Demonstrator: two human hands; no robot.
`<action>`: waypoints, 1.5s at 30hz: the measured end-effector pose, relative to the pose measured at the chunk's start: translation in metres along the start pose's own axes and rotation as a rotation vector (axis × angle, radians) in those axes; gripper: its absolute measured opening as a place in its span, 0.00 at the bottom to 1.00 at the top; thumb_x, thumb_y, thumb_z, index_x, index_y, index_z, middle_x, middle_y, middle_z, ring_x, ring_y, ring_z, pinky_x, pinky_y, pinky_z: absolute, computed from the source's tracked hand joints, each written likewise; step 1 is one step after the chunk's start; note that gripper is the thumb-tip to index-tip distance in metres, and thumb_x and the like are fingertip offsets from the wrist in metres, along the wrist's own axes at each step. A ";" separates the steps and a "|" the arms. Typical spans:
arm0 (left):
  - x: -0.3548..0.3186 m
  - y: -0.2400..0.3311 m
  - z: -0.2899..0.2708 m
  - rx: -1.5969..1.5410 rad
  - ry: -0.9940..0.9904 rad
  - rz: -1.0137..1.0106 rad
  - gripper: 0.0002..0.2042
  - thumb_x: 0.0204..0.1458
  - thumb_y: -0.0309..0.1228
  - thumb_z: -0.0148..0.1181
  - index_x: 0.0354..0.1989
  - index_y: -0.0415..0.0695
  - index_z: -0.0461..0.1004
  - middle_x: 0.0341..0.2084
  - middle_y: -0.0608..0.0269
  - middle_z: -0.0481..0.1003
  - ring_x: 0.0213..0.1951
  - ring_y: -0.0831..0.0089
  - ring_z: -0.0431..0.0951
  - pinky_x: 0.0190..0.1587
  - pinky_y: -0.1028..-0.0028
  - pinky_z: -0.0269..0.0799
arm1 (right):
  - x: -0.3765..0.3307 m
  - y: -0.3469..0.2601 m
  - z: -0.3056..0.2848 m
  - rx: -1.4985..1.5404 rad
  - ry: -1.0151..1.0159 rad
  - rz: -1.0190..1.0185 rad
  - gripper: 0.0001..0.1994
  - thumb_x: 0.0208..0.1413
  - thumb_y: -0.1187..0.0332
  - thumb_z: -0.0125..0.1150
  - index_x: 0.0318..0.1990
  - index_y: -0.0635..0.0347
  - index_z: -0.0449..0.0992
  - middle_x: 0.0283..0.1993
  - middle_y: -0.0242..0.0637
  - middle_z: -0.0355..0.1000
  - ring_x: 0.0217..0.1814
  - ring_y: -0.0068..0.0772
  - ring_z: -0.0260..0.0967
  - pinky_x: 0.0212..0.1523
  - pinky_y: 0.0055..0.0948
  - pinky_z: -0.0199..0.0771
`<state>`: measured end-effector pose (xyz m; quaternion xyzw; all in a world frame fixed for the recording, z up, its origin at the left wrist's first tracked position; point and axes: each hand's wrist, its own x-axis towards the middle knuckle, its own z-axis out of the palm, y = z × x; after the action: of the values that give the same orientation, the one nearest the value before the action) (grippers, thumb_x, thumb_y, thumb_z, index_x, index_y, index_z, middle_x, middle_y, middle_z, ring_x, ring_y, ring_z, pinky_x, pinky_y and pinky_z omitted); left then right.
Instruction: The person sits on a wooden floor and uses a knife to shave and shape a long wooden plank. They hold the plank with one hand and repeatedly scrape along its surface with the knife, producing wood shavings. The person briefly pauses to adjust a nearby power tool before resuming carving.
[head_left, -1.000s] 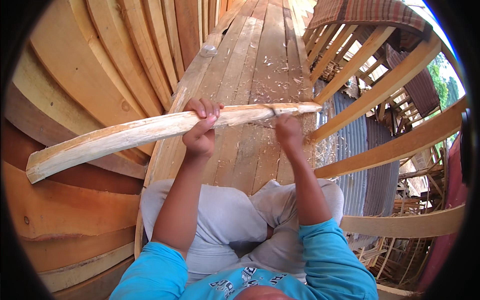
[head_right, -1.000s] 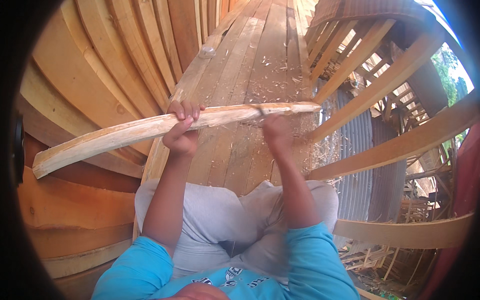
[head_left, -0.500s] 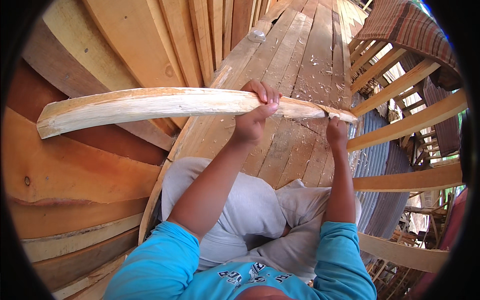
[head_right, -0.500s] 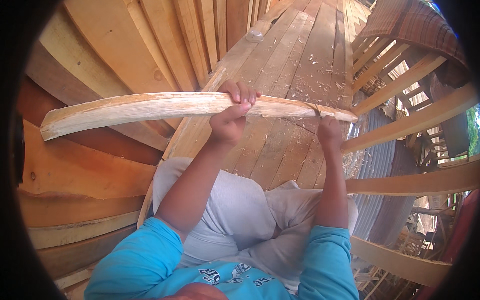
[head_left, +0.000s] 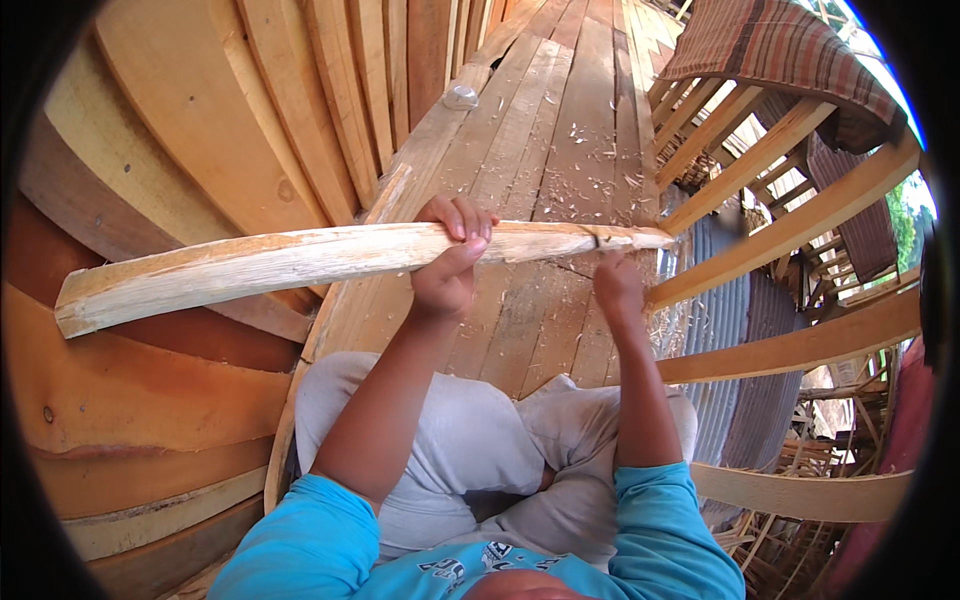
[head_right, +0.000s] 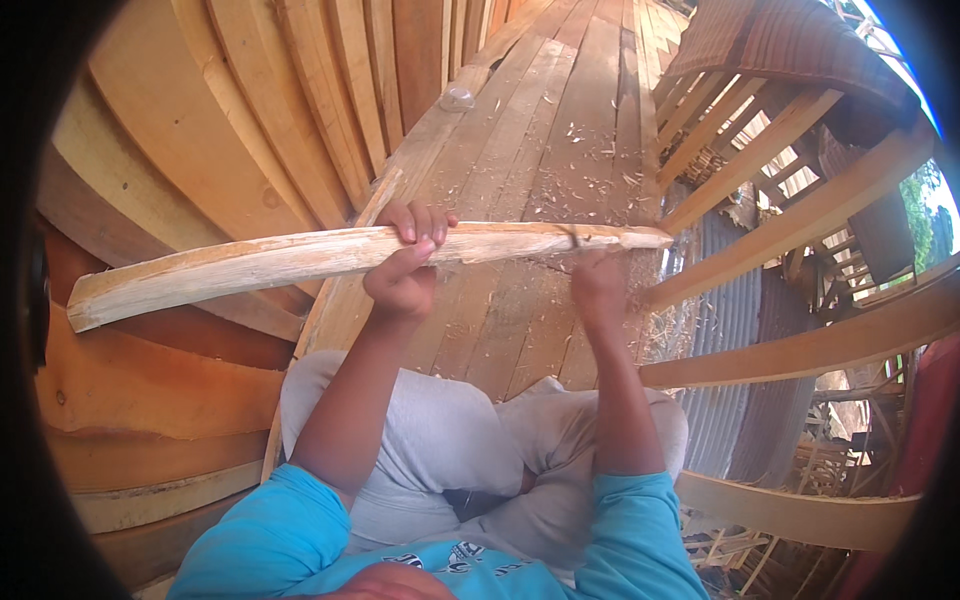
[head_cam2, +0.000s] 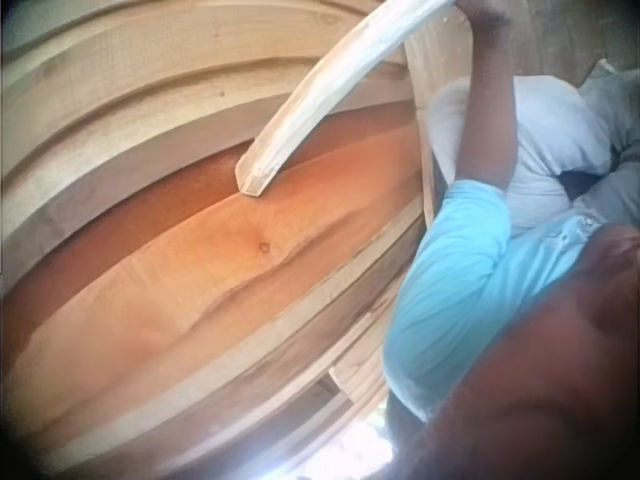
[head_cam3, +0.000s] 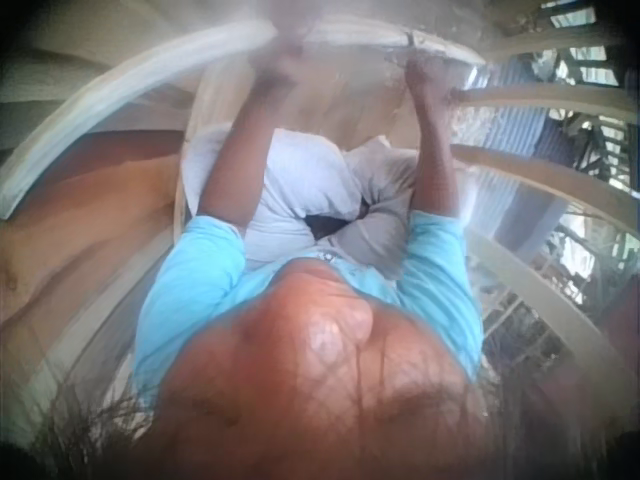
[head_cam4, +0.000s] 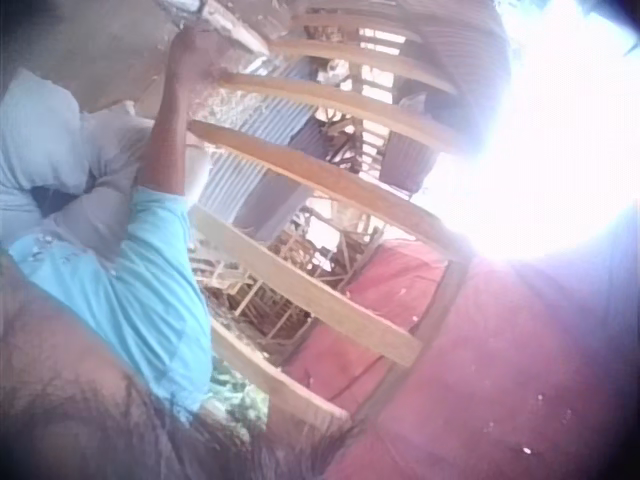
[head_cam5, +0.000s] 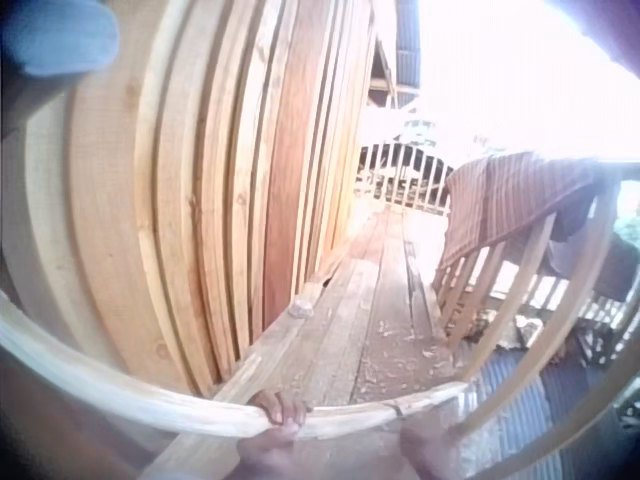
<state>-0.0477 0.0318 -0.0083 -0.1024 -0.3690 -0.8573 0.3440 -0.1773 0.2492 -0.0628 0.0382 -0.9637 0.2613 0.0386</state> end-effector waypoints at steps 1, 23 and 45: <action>0.000 -0.001 -0.002 -0.004 0.003 0.013 0.12 0.37 0.23 0.56 0.27 0.51 0.60 0.23 0.68 0.61 0.33 0.71 0.65 0.56 0.61 0.62 | -0.006 -0.015 -0.002 -0.015 -0.023 -0.017 0.26 0.62 0.56 0.37 0.35 0.72 0.77 0.38 0.68 0.72 0.45 0.70 0.70 0.49 0.56 0.68; 0.001 -0.007 0.004 -0.026 -0.015 -0.008 0.12 0.38 0.23 0.55 0.28 0.51 0.59 0.24 0.68 0.60 0.34 0.72 0.64 0.57 0.60 0.61 | 0.002 0.008 -0.005 -0.017 -0.008 -0.011 0.27 0.62 0.54 0.39 0.33 0.75 0.77 0.38 0.68 0.73 0.46 0.69 0.71 0.51 0.56 0.69; -0.002 0.004 -0.013 0.030 0.001 0.034 0.11 0.39 0.23 0.56 0.28 0.50 0.60 0.24 0.67 0.61 0.33 0.72 0.64 0.57 0.60 0.61 | -0.006 -0.026 0.002 -0.004 -0.028 -0.044 0.23 0.62 0.60 0.40 0.32 0.71 0.77 0.39 0.66 0.74 0.44 0.66 0.73 0.48 0.55 0.71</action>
<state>-0.0427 0.0218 -0.0162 -0.1031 -0.3799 -0.8458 0.3600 -0.1692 0.2259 -0.0522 0.0628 -0.9637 0.2578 0.0307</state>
